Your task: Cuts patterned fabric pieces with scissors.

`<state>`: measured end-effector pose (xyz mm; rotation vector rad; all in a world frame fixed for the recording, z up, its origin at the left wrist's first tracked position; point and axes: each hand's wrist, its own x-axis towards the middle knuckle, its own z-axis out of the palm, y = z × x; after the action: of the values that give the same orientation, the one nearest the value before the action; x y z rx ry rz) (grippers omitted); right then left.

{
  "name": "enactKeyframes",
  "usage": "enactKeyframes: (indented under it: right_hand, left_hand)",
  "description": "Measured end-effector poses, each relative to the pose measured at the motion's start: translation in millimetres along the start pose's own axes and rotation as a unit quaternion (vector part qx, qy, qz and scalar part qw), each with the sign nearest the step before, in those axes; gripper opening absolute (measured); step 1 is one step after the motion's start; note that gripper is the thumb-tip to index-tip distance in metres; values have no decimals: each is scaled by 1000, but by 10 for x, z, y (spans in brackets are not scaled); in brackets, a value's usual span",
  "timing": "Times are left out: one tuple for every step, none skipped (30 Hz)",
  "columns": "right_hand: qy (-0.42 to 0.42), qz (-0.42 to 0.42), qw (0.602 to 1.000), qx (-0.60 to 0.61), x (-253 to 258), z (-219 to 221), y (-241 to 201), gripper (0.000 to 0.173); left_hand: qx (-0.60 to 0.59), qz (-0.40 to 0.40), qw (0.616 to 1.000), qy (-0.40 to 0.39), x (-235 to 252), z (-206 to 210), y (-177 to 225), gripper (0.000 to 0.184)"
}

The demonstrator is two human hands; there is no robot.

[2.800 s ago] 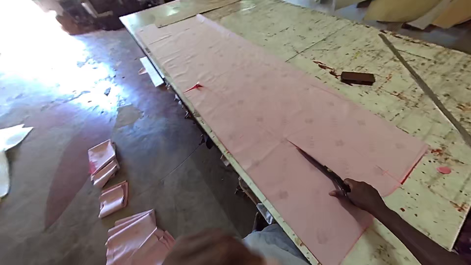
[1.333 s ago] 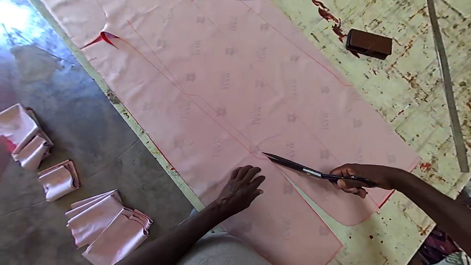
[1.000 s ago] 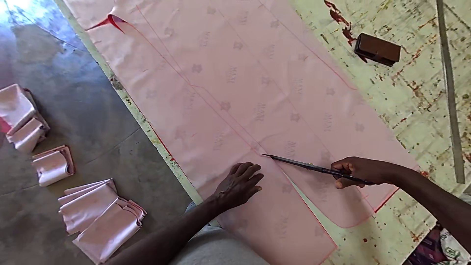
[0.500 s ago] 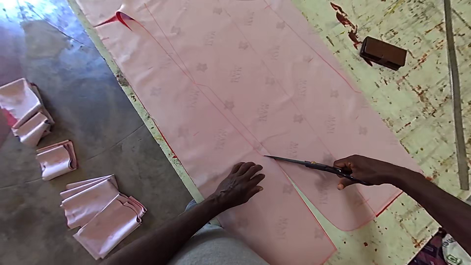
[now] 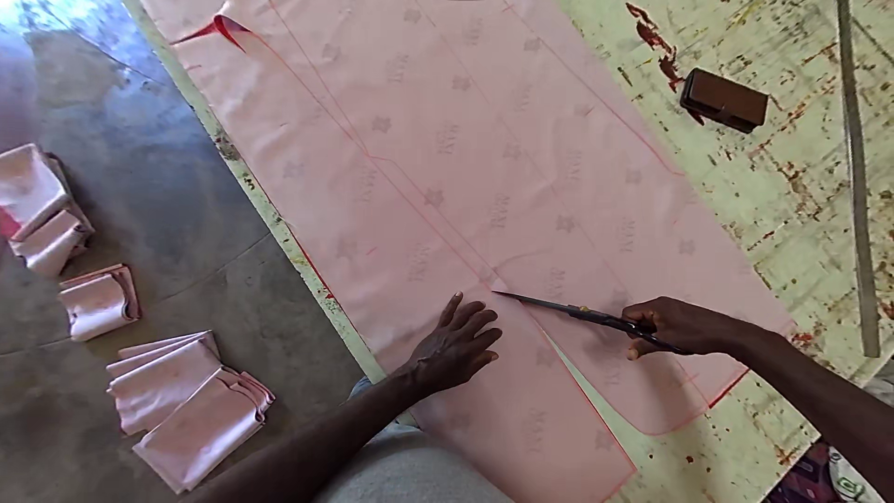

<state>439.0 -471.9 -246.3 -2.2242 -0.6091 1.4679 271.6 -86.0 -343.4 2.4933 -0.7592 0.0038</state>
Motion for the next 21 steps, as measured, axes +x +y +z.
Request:
enactKeyframes:
  right_hand:
    - [-2, 5, 1000, 0, 2, -7, -10, 50]
    - [-3, 7, 1000, 1, 5, -9, -17, 50]
    - [-6, 8, 1000, 4, 5, -6, -21, 50]
    - [-7, 7, 1000, 9, 2, 2, -17, 49]
    - [-9, 7, 1000, 11, 1, 12, -8, 49]
    - [-8, 8, 1000, 12, -1, 27, -2, 50]
    - [-6, 12, 1000, 13, -3, 44, -1, 51]
    - [-3, 12, 1000, 11, -7, 60, 2, 50]
    - [1, 13, 1000, 8, -15, 70, -1, 50]
    - [4, 14, 1000, 5, -26, 79, -13, 50]
    - [5, 17, 1000, 5, -38, 90, -31, 50]
    - [4, 21, 1000, 9, -51, 105, -48, 50]
    - [1, 26, 1000, 16, -63, 128, -60, 49]
    - [-3, 34, 999, 29, -74, 154, -74, 49]
    - [-7, 42, 998, 41, -84, 185, -95, 48]
    - [-9, 48, 998, 50, -94, 222, -111, 48]
    - [-5, 52, 997, 55, -105, 267, -124, 48]
    - [4, 55, 997, 54, -121, 318, -139, 48]
    - [14, 57, 997, 55, -142, 377, -157, 48]
    - [25, 62, 996, 55, -168, 445, -185, 49]
    - [30, 69, 996, 56, -197, 520, -209, 50]
  left_hand:
    - [1, -1, 1000, 1, 0, 1, -1, 36]
    - [3, -1, 1000, 1, -1, 3, -2, 36]
    - [3, 0, 1000, 1, -3, 4, -3, 36]
    - [3, 1, 1000, 1, -2, 3, -3, 36]
    - [2, 1, 1000, 1, 0, 2, -3, 36]
    - [1, 1, 1000, 1, 1, 0, -4, 36]
    - [-1, 2, 1000, 2, -1, 0, -4, 36]
    - [-2, 2, 1000, 1, -4, -1, -3, 36]
    - [-3, 1, 1000, 1, -5, -1, -2, 36]
    - [-2, 1, 1000, -1, -6, 0, -3, 36]
    - [-2, 1, 1000, -3, -8, 2, -3, 37]
    - [0, 1, 1000, -3, -8, 4, -4, 37]
    - [2, 2, 1000, -2, -6, 8, -7, 37]
    - [2, 3, 1000, -1, -3, 10, -8, 37]
    - [3, 4, 1000, 1, -2, 12, -11, 37]
    - [2, 5, 1000, 3, -4, 13, -14, 37]
    - [2, 6, 1000, 5, -6, 16, -16, 37]
    - [3, 8, 1000, 6, -7, 16, -18, 37]
    - [4, 7, 1000, 5, -8, 14, -17, 37]
    - [4, 6, 1000, 4, -8, 10, -14, 36]
    - [1, 4, 1000, 3, -7, 6, -11, 37]
